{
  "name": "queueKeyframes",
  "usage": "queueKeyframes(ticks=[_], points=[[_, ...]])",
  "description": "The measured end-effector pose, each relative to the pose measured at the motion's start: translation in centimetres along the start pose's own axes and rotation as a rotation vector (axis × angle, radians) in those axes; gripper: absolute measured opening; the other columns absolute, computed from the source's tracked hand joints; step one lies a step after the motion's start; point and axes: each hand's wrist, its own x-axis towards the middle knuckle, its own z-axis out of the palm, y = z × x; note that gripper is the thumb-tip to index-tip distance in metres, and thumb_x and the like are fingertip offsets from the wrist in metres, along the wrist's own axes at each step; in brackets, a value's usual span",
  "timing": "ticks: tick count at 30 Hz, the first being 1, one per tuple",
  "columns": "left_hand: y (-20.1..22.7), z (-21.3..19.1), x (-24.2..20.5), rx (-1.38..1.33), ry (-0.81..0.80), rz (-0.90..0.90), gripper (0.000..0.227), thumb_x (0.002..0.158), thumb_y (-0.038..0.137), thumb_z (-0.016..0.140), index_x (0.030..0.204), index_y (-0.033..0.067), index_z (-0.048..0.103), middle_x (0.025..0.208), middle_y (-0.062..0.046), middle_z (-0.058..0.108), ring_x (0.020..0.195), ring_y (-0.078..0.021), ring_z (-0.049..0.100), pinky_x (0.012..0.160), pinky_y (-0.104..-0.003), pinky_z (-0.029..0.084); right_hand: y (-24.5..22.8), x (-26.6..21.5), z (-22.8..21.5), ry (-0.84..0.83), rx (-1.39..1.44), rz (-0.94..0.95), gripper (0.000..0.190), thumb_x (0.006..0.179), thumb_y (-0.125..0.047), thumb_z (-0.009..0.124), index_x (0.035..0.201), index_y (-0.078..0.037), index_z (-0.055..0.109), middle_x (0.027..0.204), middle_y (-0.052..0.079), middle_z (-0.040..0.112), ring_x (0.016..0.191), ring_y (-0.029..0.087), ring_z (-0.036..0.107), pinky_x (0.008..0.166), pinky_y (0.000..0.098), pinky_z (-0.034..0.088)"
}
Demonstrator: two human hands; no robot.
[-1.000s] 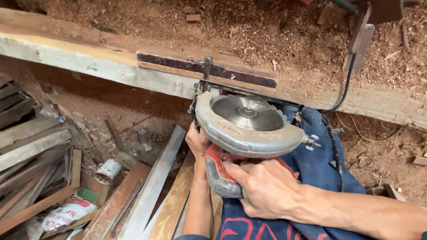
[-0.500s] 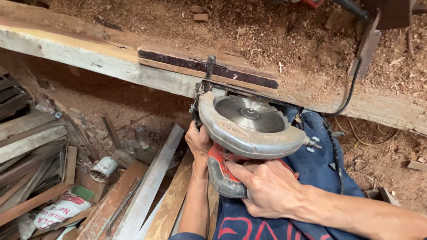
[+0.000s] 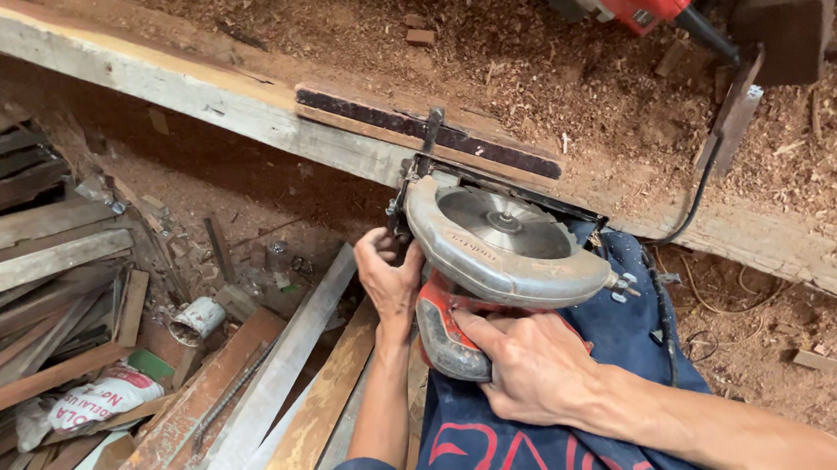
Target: The person uses a circular saw to cut a long piece of lumber into smaller sections, making several cuts while stabilizing the wood by hand and with their foot.
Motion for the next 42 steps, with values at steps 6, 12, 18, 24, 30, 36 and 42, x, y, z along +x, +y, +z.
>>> queueKeyframes(ticks=[6, 12, 18, 24, 30, 36, 42], points=[[3.7, -1.7, 0.5, 0.025, -0.030, -0.389, 0.044, 0.082, 0.038, 0.085, 0.098, -0.0019, 0.077, 0.082, -0.014, 0.079, 0.072, -0.0164, 0.076, 0.070, -0.028, 0.058, -0.4, 0.1, 0.1, -0.074, -0.010, 0.107, 0.066, 0.061, -0.006, 0.069, 0.127, -0.001, 0.062, 0.085, 0.025, 0.074, 0.075, 0.045, 0.071, 0.067, 0.0513, 0.057], [3.5, -1.8, 0.7, 0.009, -0.060, -0.163, 0.028, 0.087, 0.023, 0.080, 0.105, 0.0018, 0.078, 0.092, -0.013, 0.077, 0.076, -0.0195, 0.077, 0.070, -0.031, 0.059, -0.7, 0.2, -0.1, -0.056, -0.009, 0.091, 0.067, 0.062, -0.004, 0.067, 0.128, 0.002, 0.061, 0.084, 0.026, 0.073, 0.072, 0.045, 0.071, 0.065, 0.0507, 0.058], [3.8, -3.4, 1.3, 0.223, -0.188, 0.521, 0.029, 0.077, -0.001, 0.075, 0.105, 0.0053, 0.074, 0.113, -0.014, 0.073, 0.102, -0.0317, 0.070, 0.088, -0.036, 0.058, -1.0, 0.3, -0.4, -0.101, 0.017, 0.133, 0.068, 0.063, -0.004, 0.066, 0.130, 0.002, 0.060, 0.081, 0.026, 0.073, 0.071, 0.044, 0.071, 0.064, 0.0503, 0.058], [4.0, -2.7, 1.4, 0.061, -0.193, -0.433, 0.035, 0.084, 0.022, 0.087, 0.110, 0.0030, 0.075, 0.094, -0.014, 0.078, 0.084, -0.0236, 0.079, 0.077, -0.031, 0.060, -0.9, 0.3, -0.3, -0.077, 0.007, 0.104, 0.067, 0.063, -0.005, 0.068, 0.129, 0.004, 0.059, 0.083, 0.027, 0.072, 0.072, 0.044, 0.071, 0.064, 0.0510, 0.058], [3.4, -3.4, 1.1, 0.168, -0.151, 0.375, 0.026, 0.089, 0.007, 0.073, 0.113, -0.0013, 0.076, 0.100, -0.019, 0.072, 0.083, -0.0319, 0.073, 0.073, -0.036, 0.059, -0.8, 0.2, -0.3, -0.054, 0.012, 0.094, 0.067, 0.063, -0.005, 0.068, 0.129, 0.003, 0.060, 0.086, 0.027, 0.073, 0.075, 0.045, 0.071, 0.066, 0.0505, 0.058], [3.3, -2.4, 1.1, 0.158, -0.122, 0.068, 0.025, 0.086, 0.024, 0.079, 0.097, 0.0015, 0.077, 0.084, -0.017, 0.072, 0.067, -0.0308, 0.073, 0.064, -0.037, 0.058, -0.6, 0.2, -0.3, -0.098, -0.019, 0.126, 0.070, 0.061, -0.005, 0.069, 0.130, 0.000, 0.059, 0.086, 0.027, 0.073, 0.078, 0.047, 0.070, 0.070, 0.0522, 0.057], [3.0, -1.1, 2.1, -0.013, -0.335, -0.721, 0.054, 0.099, 0.045, 0.058, 0.085, -0.0043, 0.076, 0.074, -0.017, 0.076, 0.067, -0.0269, 0.075, 0.069, -0.036, 0.058, -0.5, 0.1, -0.4, -0.093, -0.014, 0.125, 0.071, 0.061, -0.004, 0.067, 0.132, 0.001, 0.058, 0.090, 0.028, 0.073, 0.080, 0.047, 0.070, 0.074, 0.0511, 0.057]])
